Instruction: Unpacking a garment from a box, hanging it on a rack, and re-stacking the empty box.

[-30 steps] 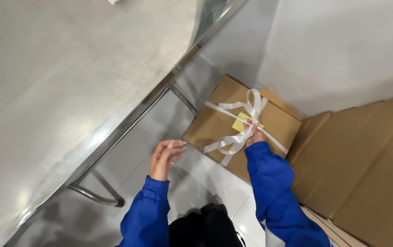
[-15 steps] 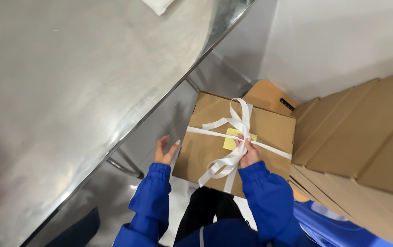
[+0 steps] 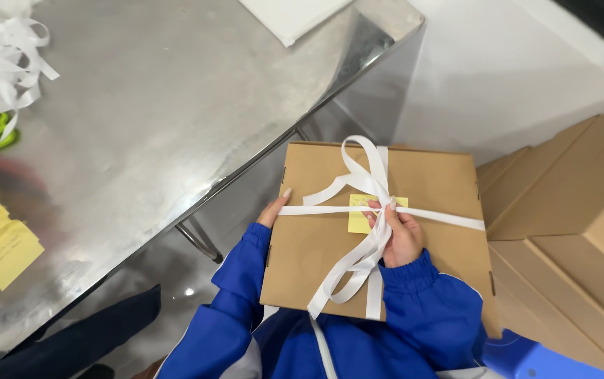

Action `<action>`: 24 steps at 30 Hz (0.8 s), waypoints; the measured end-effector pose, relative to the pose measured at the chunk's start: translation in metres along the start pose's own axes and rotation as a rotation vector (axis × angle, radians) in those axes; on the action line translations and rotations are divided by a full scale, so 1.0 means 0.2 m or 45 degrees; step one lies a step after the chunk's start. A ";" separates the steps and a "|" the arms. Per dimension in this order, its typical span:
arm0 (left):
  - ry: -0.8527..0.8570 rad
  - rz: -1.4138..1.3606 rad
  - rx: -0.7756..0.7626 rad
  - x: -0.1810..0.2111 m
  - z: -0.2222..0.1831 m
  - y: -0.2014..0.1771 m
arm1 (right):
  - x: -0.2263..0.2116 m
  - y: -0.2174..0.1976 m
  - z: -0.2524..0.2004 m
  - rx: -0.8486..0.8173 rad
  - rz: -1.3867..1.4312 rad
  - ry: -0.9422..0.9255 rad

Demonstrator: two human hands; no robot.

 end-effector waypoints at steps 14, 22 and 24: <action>0.305 -0.405 0.330 0.04 -0.50 -0.59 | -0.19 0.86 -0.44 -0.494 -0.154 0.084; 0.301 -0.584 0.548 -0.15 -0.84 -0.94 | 0.12 1.30 -0.52 -0.795 -0.235 0.256; 0.314 -0.604 0.621 -0.25 -0.78 -1.08 | 0.22 1.40 -0.48 -0.823 -0.251 0.308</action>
Point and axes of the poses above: each hand's wrist, its own z-axis towards the middle knuckle, its own y-axis out of the palm, x = y × z, the point moved 6 cm from there along z, towards the middle knuckle, and after that the axes turned 5 degrees about z, right-handed, at the moved point
